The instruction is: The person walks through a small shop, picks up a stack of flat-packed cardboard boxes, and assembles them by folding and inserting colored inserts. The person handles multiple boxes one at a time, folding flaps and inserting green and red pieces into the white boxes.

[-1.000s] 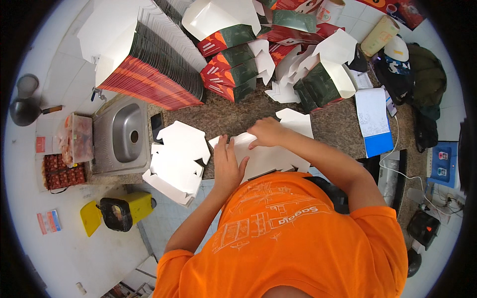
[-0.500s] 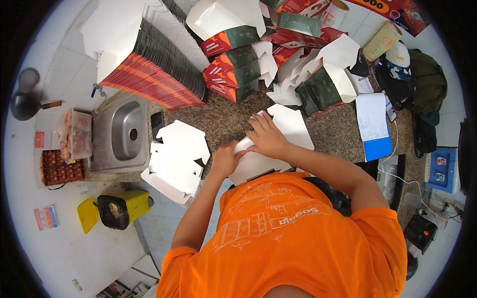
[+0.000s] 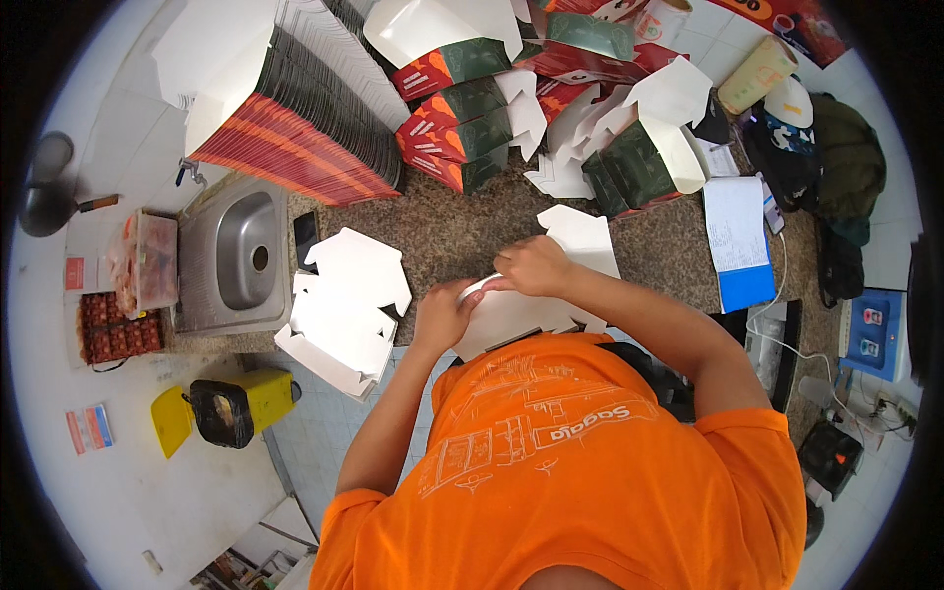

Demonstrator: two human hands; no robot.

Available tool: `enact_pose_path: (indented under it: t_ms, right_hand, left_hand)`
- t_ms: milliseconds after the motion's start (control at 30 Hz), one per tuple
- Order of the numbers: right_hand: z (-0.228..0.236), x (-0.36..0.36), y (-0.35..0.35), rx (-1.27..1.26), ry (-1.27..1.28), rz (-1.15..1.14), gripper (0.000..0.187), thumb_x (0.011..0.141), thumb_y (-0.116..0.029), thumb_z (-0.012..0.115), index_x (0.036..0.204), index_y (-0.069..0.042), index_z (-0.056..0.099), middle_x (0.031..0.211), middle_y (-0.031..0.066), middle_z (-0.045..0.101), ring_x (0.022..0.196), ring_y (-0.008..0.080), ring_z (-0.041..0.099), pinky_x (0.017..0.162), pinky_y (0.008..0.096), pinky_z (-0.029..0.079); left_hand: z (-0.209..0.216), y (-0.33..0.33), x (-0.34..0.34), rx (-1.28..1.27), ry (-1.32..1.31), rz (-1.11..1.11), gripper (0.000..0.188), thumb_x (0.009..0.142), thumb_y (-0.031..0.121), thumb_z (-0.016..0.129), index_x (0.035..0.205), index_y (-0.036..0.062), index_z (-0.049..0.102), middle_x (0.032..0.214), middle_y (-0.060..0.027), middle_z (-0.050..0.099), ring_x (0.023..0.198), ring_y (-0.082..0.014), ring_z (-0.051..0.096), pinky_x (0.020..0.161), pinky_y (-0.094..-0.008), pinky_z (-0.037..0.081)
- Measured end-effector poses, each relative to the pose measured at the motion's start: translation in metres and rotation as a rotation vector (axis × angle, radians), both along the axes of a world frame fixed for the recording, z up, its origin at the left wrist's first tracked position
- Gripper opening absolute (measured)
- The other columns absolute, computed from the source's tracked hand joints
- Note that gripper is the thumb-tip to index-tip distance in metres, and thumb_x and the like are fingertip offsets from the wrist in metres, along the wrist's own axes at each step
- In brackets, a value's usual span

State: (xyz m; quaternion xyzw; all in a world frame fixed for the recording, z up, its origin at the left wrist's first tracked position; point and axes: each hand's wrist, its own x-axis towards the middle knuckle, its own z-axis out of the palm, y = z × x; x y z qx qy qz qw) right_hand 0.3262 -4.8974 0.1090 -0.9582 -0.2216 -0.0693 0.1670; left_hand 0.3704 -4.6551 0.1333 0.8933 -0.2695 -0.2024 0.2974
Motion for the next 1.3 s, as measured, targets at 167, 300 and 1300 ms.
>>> enact_pose_path:
  t_ms: [167,300,1300]
  right_hand:
    - [0.003,-0.003,-0.002,0.018,0.054,0.046,0.042,0.092,-0.048,0.069,0.092,-0.005,0.068,0.091,0.011,0.07,0.089,0.0318,0.072,0.073,0.0425,0.056]
    - [0.008,-0.013,-0.002,0.06,0.074,0.026,0.031,0.091,-0.035,0.073,0.097,-0.005,0.067,0.099,0.0097,0.069,0.107,0.0306,0.067,0.091,0.0442,0.05]
    - [0.011,0.13,-0.001,-0.096,1.137,0.407,0.057,0.073,-0.036,0.092,0.121,-0.009,0.076,0.109,0.0144,0.077,0.101,0.0309,0.072,0.089,0.0478,0.056]
  left_hand:
    - [0.005,-0.006,-0.014,0.14,-0.064,0.094,0.029,0.093,0.035,0.075,0.113,0.0146,0.079,0.102,-0.0141,0.076,0.108,-0.0344,0.067,0.093,-0.0562,0.046]
    - [0.008,-0.013,-0.024,0.146,-0.222,0.103,0.025,0.09,0.032,0.077,0.107,0.0133,0.079,0.098,-0.0124,0.075,0.105,-0.0316,0.065,0.092,-0.0546,0.044]
    - [-0.013,0.014,0.115,0.247,0.584,-0.345,0.079,0.073,0.017,0.09,0.143,0.007,0.055,0.121,-0.0113,0.068,0.113,-0.0251,0.062,0.101,-0.0356,0.047]
